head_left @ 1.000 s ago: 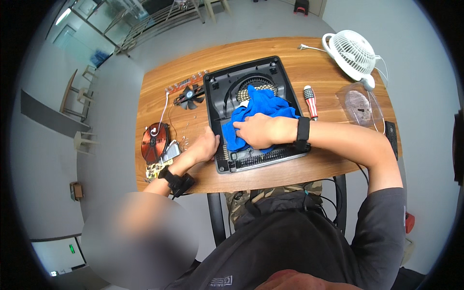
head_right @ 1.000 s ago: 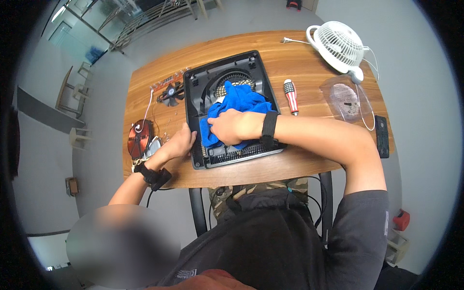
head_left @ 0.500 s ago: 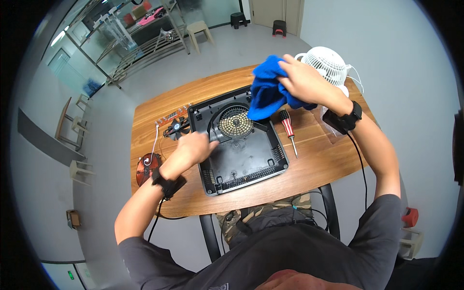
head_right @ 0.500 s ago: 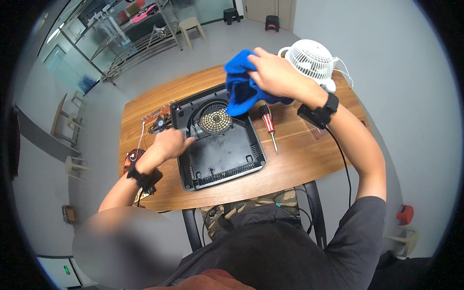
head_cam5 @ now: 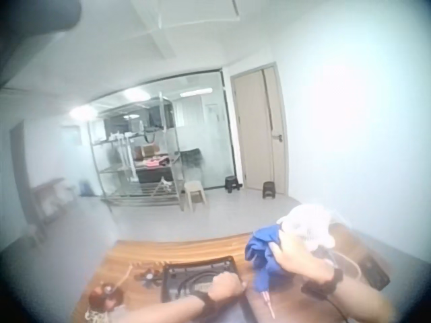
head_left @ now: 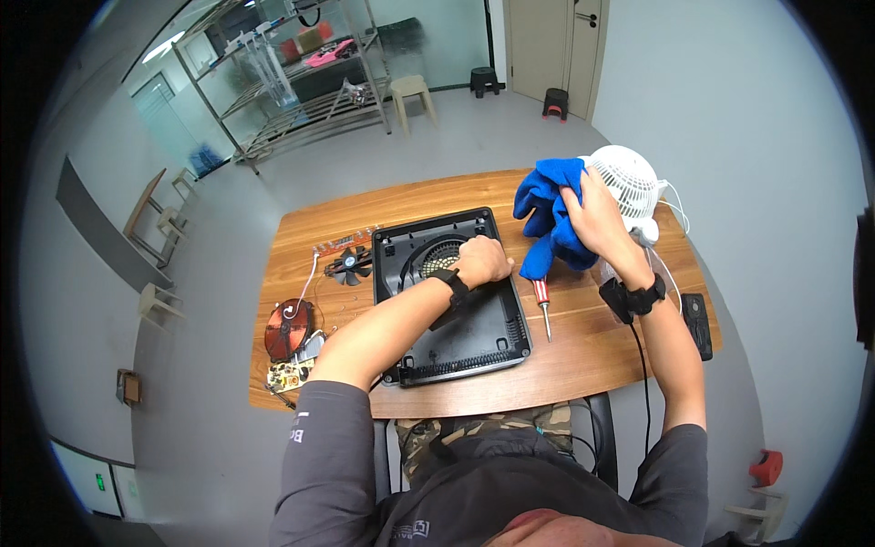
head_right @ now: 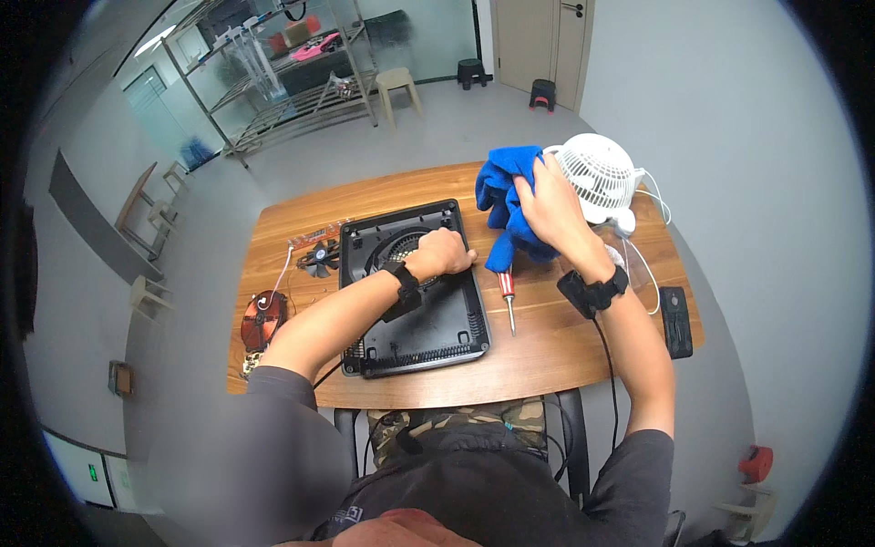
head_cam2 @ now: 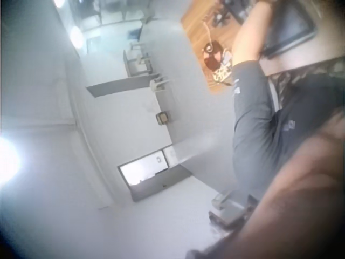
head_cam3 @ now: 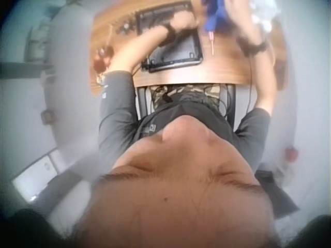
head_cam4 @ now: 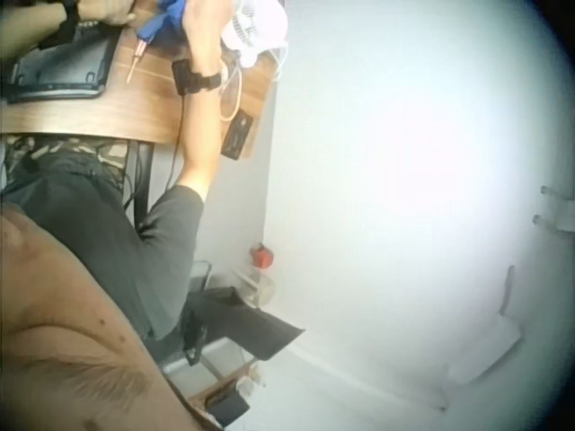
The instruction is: The person disassembles a small appliance, removes a fan, and wipes the interior with a blue cloth. They then reassemble the unit by placing a copper-colored circular component and securing it with a screwdriver.
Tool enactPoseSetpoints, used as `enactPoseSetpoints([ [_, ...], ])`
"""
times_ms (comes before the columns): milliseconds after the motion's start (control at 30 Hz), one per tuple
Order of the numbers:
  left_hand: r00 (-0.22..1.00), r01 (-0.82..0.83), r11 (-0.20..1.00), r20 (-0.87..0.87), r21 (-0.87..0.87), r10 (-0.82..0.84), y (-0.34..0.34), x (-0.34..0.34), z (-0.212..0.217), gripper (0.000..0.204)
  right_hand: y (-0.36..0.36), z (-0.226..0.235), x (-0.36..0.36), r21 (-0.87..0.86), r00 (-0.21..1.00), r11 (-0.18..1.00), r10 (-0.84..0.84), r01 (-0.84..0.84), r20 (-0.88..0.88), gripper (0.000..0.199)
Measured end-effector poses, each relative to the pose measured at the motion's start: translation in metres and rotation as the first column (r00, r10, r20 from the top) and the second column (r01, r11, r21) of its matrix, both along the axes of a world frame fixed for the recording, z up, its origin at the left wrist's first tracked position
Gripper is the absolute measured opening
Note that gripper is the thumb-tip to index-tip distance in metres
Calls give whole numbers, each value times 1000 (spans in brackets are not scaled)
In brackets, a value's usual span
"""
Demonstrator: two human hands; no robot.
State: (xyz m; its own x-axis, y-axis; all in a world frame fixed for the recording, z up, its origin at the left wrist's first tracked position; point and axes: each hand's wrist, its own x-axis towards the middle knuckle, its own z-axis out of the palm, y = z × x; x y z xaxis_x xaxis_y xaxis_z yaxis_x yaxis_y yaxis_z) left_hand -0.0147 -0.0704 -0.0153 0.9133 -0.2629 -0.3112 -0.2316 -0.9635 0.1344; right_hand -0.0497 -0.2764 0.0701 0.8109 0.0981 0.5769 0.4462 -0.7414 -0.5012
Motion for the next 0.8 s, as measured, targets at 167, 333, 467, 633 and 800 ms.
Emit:
enactPoseSetpoints([
  [167, 996, -58, 998, 75, 27, 56, -9, 1, -11, 66, -6, -4, 8, 85, 998, 995, 43, -47, 43, 26],
  [333, 976, -89, 988, 185, -127, 111, -9, 3, -23, 55, 4, 3, 2, 102, 997, 992, 74, -74, 0, 27],
  [467, 975, -133, 969, 146, -210, 165, 0, -10, 11, 42, 9, 1, 3, 121, 994, 987, 99, -103, 37, 26],
  [633, 965, -107, 968, 210, -227, 156, 37, -20, 87, 42, 19, 15, 6, 140, 989, 982, 119, -129, 83, 27],
  [800, 970, -21, 868, 201, -497, 138, 95, -57, 171, 38, 35, 37, 16, 234, 980, 956, 150, -176, 128, 29],
])
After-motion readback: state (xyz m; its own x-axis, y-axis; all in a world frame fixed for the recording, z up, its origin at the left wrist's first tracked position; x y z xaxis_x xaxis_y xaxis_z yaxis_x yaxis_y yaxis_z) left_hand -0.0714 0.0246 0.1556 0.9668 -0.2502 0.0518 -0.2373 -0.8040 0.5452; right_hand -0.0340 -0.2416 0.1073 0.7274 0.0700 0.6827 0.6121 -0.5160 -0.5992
